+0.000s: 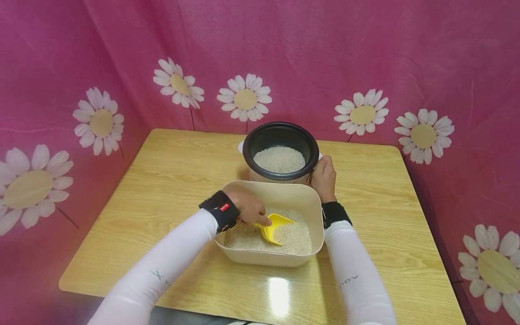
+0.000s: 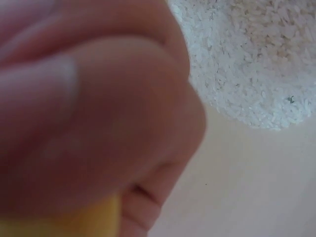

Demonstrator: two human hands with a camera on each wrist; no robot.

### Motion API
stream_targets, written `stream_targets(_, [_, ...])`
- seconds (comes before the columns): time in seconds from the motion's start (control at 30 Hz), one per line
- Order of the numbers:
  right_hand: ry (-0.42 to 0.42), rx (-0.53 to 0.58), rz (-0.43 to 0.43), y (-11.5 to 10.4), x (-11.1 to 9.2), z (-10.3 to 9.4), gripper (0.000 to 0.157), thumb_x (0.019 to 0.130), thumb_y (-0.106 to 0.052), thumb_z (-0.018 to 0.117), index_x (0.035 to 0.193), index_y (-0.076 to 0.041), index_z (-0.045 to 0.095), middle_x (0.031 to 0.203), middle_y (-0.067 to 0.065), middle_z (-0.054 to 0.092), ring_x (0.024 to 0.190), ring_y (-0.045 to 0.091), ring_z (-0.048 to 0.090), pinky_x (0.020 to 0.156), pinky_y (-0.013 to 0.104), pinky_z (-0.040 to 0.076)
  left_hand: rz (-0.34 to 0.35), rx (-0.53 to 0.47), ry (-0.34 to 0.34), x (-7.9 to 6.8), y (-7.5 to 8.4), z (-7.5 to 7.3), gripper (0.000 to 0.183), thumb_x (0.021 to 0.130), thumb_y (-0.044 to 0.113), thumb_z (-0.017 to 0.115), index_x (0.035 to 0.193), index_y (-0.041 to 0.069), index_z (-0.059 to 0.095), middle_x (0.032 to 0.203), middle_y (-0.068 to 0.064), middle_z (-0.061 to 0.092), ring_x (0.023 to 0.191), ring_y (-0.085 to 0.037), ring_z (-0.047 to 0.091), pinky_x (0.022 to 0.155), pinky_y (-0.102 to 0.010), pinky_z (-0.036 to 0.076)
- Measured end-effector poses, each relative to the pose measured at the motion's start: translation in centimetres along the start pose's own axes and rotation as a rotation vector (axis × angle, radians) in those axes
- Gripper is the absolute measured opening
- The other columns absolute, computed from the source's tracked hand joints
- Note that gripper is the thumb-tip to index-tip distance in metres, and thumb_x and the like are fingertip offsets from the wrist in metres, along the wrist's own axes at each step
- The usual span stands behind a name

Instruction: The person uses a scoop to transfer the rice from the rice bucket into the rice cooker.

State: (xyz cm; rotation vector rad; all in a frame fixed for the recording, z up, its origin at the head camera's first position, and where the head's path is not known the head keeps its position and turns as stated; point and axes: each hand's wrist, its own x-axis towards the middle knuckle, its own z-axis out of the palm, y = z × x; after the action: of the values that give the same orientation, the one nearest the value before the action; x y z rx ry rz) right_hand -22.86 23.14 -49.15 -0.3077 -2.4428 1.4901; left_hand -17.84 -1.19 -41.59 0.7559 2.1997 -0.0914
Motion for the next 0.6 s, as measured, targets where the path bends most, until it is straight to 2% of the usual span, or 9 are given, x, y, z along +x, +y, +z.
stream_targets(0.13, [0.005, -0.015, -0.006, 0.07, 0.06, 0.10, 0.054, 0.109, -0.049, 0.018, 0.107, -0.003, 0.046, 0.089, 0.009, 0.048, 0.082, 0.023, 0.047, 0.075, 0.031, 0.037, -0.009, 0.009, -0.004, 0.69, -0.26, 0.23, 0.055, 0.099, 0.068, 0.050, 0.087, 0.020, 0.073, 0.065, 0.007, 0.057, 0.061, -0.013, 0.060, 0.060, -0.031, 0.046])
stream_targets(0.3, [0.022, -0.020, -0.011, 0.02, 0.11, 0.18, 0.053, 0.109, -0.047, 0.018, 0.106, -0.002, 0.046, 0.090, 0.011, 0.048, 0.082, 0.023, 0.046, 0.076, 0.031, 0.036, 0.001, -0.001, -0.001, 0.07, -0.23, 0.06, 0.055, 0.099, 0.068, 0.049, 0.087, 0.020, 0.072, 0.067, 0.006, 0.057, 0.065, -0.014, 0.061, 0.063, -0.031, 0.046])
stream_targets(0.5, [0.026, -0.028, -0.018, 0.13, 0.12, 0.19, 0.051, 0.110, -0.044, 0.019, 0.107, -0.001, 0.046, 0.091, 0.014, 0.049, 0.083, 0.024, 0.046, 0.076, 0.032, 0.036, -0.007, 0.027, -0.007, 0.75, -0.36, 0.21, 0.056, 0.099, 0.070, 0.048, 0.080, 0.023, 0.071, 0.064, 0.007, 0.059, 0.062, -0.013, 0.062, 0.062, -0.031, 0.046])
stream_targets(0.6, [0.020, -0.025, -0.018, 0.17, 0.13, 0.16, 0.050, 0.110, -0.043, 0.019, 0.107, -0.001, 0.046, 0.092, 0.014, 0.049, 0.085, 0.026, 0.046, 0.077, 0.032, 0.035, 0.001, 0.026, 0.001, 0.32, -0.23, 0.13, 0.055, 0.100, 0.068, 0.047, 0.077, 0.022, 0.069, 0.063, 0.008, 0.058, 0.061, -0.013, 0.061, 0.061, -0.031, 0.045])
